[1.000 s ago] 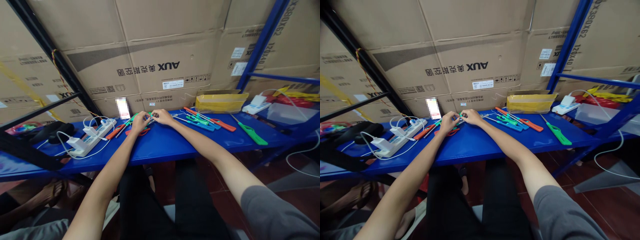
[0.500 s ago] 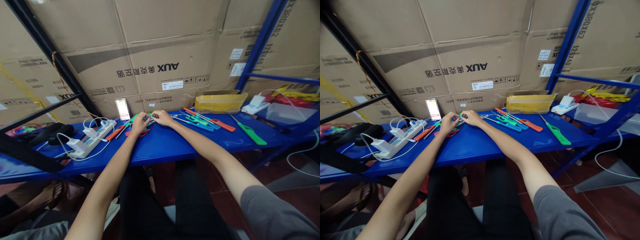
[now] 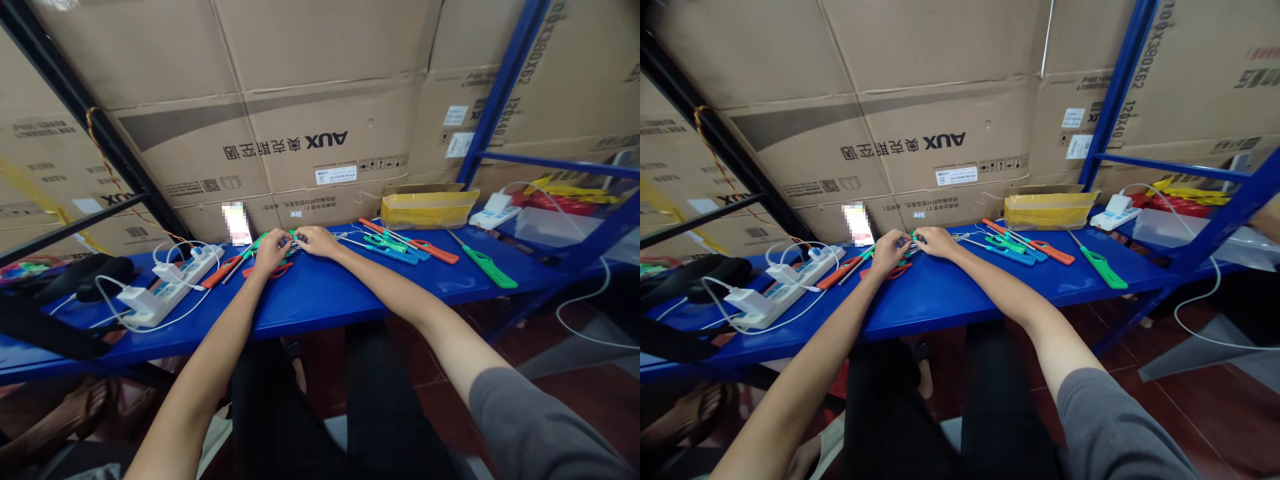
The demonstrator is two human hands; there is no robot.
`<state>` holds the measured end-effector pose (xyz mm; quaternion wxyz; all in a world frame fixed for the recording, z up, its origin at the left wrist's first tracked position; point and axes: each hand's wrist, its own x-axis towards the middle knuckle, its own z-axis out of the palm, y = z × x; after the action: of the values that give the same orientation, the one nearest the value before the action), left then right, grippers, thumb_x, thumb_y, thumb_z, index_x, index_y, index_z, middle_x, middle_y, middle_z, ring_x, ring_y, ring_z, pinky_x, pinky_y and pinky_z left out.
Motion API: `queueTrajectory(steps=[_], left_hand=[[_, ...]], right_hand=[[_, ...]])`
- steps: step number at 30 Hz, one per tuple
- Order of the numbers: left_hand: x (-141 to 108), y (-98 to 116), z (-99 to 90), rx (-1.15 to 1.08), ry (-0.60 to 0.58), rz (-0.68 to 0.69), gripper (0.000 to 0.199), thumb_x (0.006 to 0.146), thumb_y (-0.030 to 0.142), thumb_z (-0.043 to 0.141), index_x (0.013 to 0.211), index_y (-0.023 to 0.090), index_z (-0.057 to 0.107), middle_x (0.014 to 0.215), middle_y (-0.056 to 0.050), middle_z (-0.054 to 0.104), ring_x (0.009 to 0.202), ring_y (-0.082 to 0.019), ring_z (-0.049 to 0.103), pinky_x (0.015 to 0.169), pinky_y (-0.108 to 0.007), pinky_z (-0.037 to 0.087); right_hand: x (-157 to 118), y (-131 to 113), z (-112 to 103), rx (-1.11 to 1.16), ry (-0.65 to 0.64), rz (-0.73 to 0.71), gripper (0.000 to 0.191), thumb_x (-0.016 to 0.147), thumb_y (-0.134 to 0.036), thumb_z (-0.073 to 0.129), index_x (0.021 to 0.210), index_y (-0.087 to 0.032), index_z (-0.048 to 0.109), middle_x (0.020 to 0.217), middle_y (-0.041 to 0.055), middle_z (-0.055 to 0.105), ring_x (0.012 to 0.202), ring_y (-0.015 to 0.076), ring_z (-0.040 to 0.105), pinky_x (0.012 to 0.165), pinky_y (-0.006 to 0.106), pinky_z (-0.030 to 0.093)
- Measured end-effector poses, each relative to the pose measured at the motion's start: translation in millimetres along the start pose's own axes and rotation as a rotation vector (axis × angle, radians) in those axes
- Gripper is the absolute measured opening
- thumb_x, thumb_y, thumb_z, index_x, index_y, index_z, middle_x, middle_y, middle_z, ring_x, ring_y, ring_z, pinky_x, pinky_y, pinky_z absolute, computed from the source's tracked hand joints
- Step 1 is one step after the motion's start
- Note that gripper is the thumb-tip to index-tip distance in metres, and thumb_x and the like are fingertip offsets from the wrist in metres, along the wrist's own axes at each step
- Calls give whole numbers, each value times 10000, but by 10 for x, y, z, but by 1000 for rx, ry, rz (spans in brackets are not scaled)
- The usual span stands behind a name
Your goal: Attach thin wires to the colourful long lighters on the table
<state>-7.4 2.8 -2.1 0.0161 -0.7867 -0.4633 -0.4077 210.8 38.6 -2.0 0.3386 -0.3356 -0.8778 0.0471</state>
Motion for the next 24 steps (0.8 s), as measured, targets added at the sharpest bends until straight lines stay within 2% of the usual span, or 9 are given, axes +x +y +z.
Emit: queueTrajectory(steps=[6,24], left_hand=[[-6,15,-27,-3,7,6,32,964,224,724,962,234,755,947,-48,744,802,-224,687,832,-368,557],[-18,7,-42,-5,43,0,34,979,261,722,989,249,752,983,-53,779,836,-238,706,841,-377,571]], right_hand=[[-28,-57,-18,-45,4,12,205,1073,-243,712,1261,-229,791,1175,81,856,1069,247,794,895,295,532],[-42,-96,-14,-119,-8,-6,281,1065,-226,691,1339,-221,753,1240,101,848,1137,275,785,952,328,536]])
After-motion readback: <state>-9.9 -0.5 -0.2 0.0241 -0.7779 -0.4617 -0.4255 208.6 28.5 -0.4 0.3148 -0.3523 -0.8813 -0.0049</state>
